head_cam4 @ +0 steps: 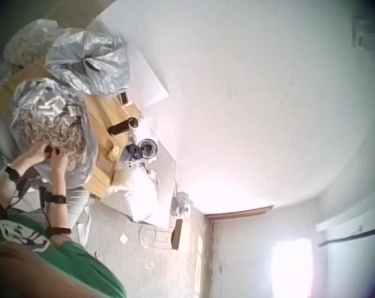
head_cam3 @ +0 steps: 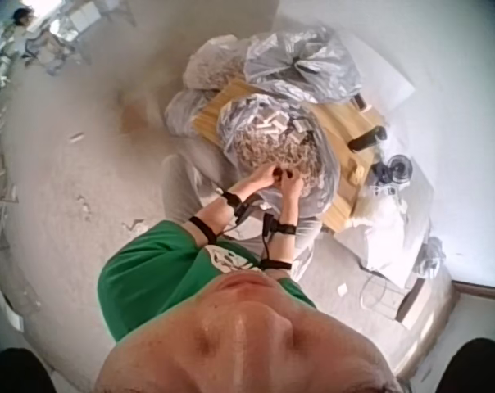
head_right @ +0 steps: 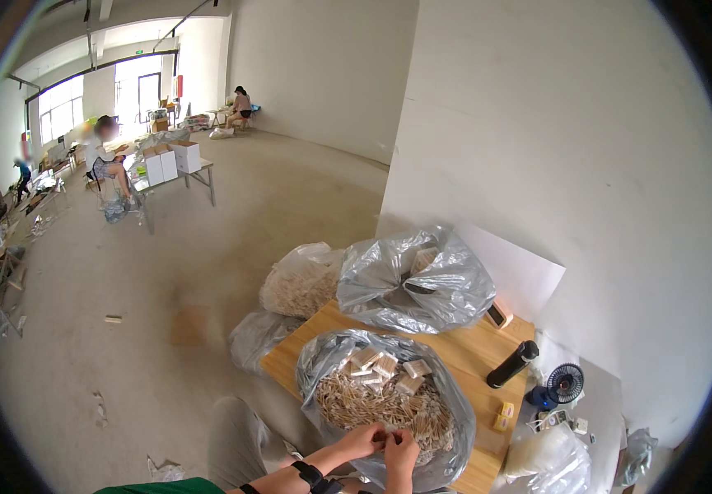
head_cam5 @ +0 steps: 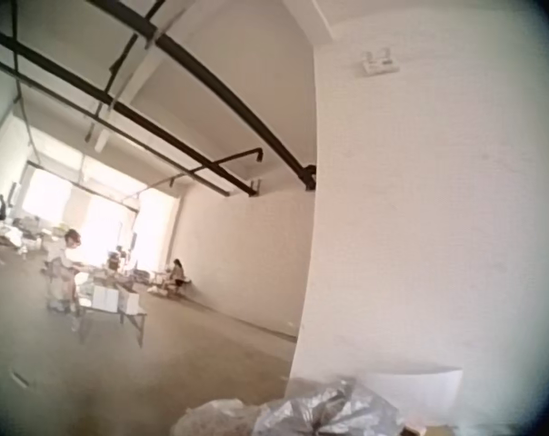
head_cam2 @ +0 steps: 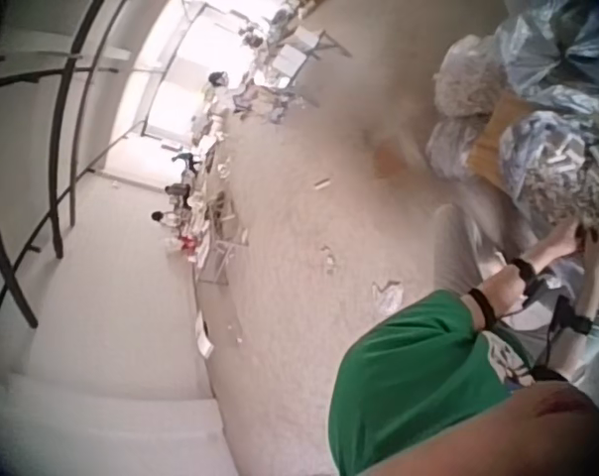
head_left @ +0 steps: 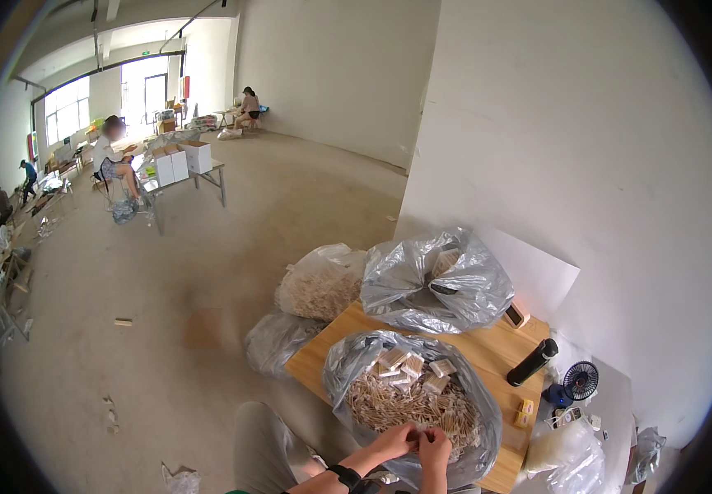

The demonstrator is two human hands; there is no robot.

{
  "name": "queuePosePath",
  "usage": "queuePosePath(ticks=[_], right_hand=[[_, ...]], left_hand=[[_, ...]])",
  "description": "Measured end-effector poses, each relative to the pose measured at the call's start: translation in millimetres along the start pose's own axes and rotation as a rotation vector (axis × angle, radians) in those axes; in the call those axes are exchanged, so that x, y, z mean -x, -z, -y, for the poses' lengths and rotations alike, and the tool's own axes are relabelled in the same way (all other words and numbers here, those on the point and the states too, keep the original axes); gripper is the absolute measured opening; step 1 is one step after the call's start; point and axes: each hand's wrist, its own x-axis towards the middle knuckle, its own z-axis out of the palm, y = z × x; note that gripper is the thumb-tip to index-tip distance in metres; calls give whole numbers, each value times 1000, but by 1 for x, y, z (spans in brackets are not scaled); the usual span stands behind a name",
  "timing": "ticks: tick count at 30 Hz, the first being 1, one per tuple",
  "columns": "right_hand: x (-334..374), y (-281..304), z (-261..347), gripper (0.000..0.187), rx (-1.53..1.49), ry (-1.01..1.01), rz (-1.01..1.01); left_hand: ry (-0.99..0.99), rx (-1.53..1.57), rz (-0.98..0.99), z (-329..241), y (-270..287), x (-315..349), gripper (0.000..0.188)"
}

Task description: The recorder is shown sorting and packaging small packets of cotton swabs from a large bag into smaller individual clear bags.

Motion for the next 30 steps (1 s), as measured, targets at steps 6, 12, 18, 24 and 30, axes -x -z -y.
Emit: queuePosePath(ticks=[6, 12, 18, 24, 30], right_hand=[[-2, 4, 5, 12, -41, -104, 39], [1, 4, 6, 12, -128, -67, 52], [7, 5, 2, 12, -81, -68, 85], [4, 7, -1, 12, 68, 31, -34], [-6, 0, 32, 12, -70, 194, -198]], left_hand=[[-65, -112, -47, -4, 2, -1, 23], [-106, -191, -133, -3, -3, -1, 21], [-108, -161, -186, 3, -9, 6, 20], [-56, -346, -354, -16, -5, 2, 16], [-236, -367, -500, -44, 16, -2, 11]])
